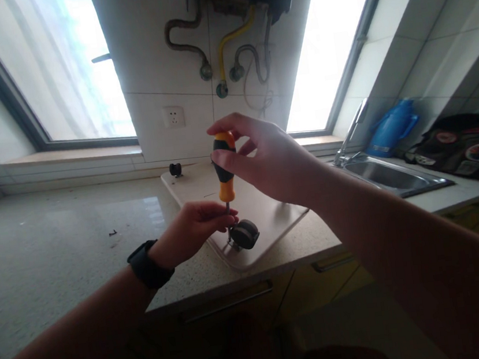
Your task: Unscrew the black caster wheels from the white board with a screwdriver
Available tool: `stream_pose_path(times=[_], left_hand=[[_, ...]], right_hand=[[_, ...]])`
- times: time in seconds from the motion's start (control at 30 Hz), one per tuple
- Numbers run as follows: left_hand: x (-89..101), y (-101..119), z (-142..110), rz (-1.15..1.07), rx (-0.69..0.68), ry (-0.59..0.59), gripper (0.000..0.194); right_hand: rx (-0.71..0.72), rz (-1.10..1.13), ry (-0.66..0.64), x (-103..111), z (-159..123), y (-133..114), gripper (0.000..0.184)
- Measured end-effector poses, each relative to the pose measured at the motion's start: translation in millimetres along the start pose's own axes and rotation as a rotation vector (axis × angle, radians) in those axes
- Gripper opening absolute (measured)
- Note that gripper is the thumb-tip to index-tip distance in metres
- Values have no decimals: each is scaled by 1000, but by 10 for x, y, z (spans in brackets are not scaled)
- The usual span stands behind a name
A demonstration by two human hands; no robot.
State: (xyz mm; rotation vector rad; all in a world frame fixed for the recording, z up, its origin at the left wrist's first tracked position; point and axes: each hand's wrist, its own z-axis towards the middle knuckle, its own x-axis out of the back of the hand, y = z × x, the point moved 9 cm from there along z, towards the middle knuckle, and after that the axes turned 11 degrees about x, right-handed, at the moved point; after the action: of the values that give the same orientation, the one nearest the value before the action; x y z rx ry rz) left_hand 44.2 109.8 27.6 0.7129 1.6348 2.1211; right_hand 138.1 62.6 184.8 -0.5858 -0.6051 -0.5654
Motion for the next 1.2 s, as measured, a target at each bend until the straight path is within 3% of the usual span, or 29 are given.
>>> stream_pose_path(times=[0.13, 0.3, 0.53, 0.67, 0.77, 0.93, 1.07, 1.2], left_hand=[[16, -23, 5, 49, 8, 77, 17], [73, -21, -13, 77, -21, 174, 28], [-33, 5, -8, -51, -14, -23, 31], [-37, -6, -8, -91, -10, -40, 31], [-23, -21, -11, -68, -11, 15, 24], [2, -63, -8, -89, 47, 113, 12], [24, -67, 7, -107, 59, 177, 19], [37, -62, 24, -87, 40, 227, 29]], right_hand=[[-34, 20, 9, -35, -6, 0, 47], [-80, 37, 48, -46, -37, 48, 51], [-36, 52, 17, -74, -40, 74, 44], [-34, 82, 17, -68, -27, 91, 39], [5, 48, 40, -30, -22, 62, 30], [-94, 100, 37, -43, -57, 132, 51], [-129, 110, 63, -32, -57, 161, 50], [-87, -3, 3, -45, -23, 129, 47]])
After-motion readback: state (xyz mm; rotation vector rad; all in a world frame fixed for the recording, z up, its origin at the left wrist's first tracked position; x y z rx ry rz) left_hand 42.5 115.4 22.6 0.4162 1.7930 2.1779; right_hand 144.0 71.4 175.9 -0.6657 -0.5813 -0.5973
